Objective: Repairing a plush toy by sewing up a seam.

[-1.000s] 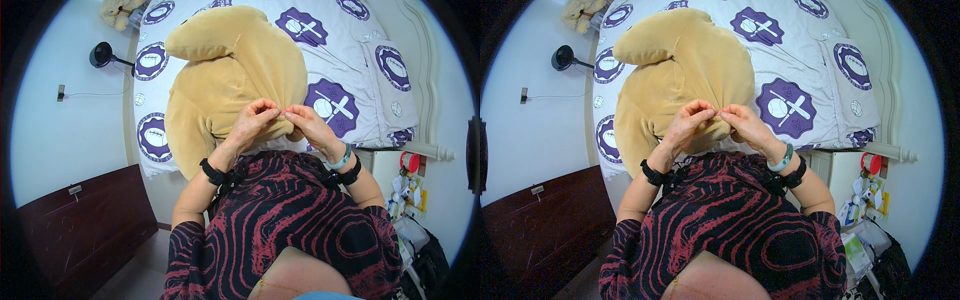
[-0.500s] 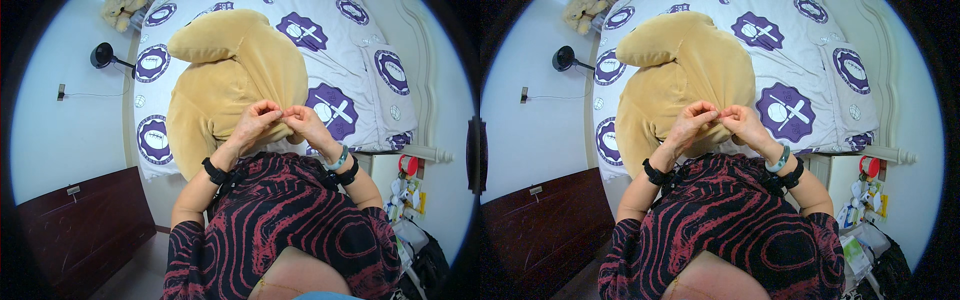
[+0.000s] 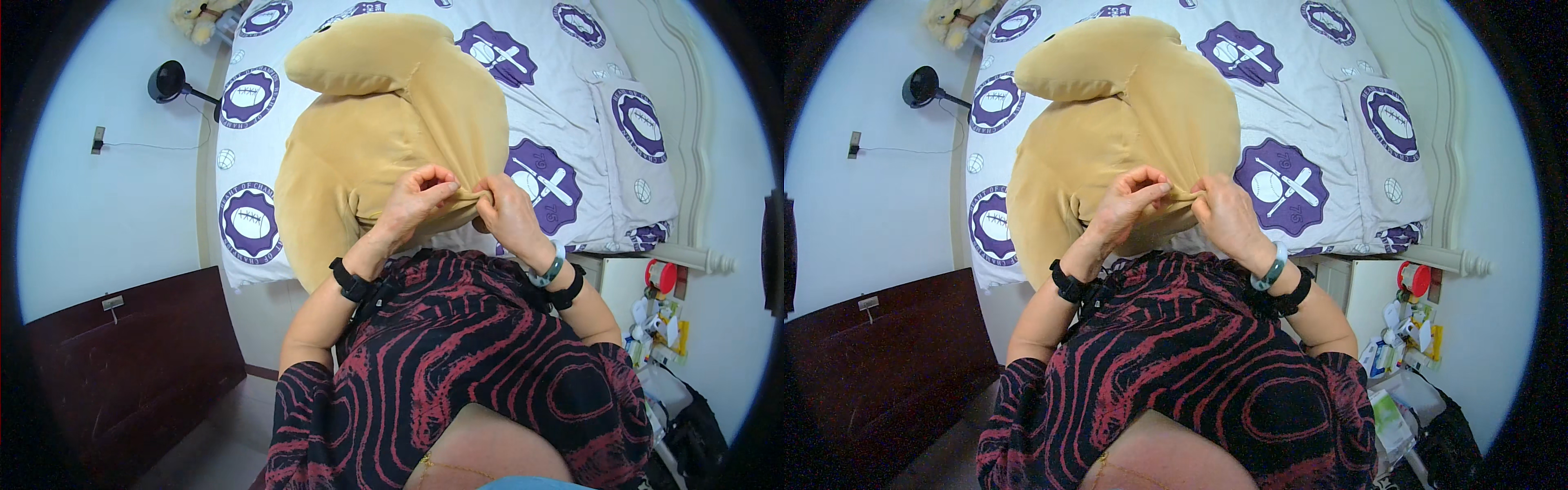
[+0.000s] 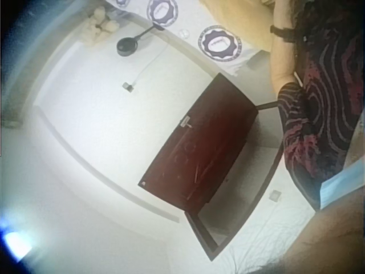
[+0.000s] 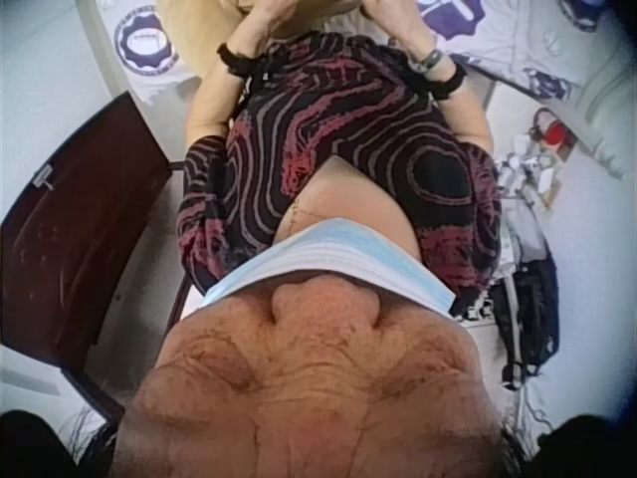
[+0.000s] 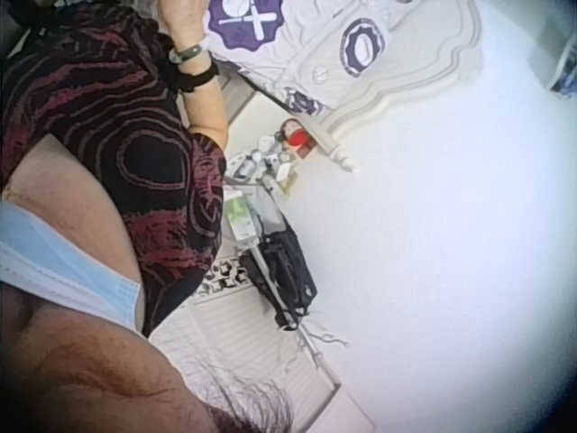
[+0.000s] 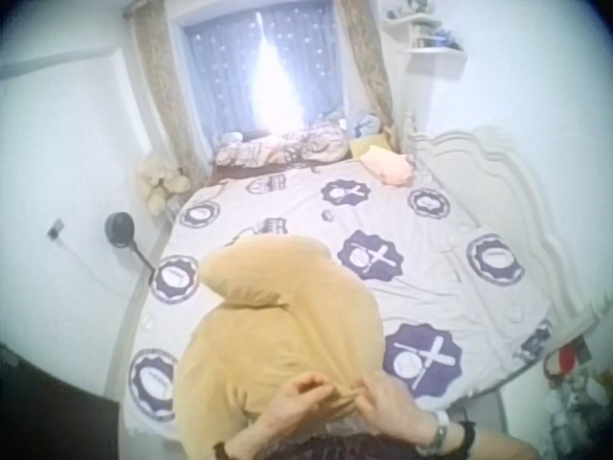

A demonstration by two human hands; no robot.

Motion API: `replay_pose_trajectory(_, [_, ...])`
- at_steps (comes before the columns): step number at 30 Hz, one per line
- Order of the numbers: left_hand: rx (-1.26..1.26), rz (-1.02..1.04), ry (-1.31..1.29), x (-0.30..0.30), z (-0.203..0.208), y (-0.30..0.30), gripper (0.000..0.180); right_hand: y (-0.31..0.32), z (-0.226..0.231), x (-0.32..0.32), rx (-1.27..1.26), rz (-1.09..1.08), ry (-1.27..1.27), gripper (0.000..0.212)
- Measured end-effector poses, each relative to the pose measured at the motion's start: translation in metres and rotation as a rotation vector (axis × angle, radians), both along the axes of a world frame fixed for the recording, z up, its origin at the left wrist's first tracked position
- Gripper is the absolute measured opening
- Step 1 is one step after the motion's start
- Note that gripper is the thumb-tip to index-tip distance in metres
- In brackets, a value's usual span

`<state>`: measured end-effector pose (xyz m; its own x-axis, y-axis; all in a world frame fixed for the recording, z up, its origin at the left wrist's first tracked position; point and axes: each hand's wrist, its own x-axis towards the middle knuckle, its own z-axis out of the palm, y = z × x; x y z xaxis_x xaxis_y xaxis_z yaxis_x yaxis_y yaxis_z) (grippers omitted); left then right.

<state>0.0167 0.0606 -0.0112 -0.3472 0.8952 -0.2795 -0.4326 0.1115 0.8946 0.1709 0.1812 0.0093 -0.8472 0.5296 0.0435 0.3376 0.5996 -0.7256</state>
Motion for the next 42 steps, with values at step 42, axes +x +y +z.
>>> replay_pose_trajectory(42, [0.086, 0.071, 0.49, -0.01, 0.012, -0.012, 0.012, 0.008, -0.013, -0.006, -1.196, -0.073, 0.123, 0.013])
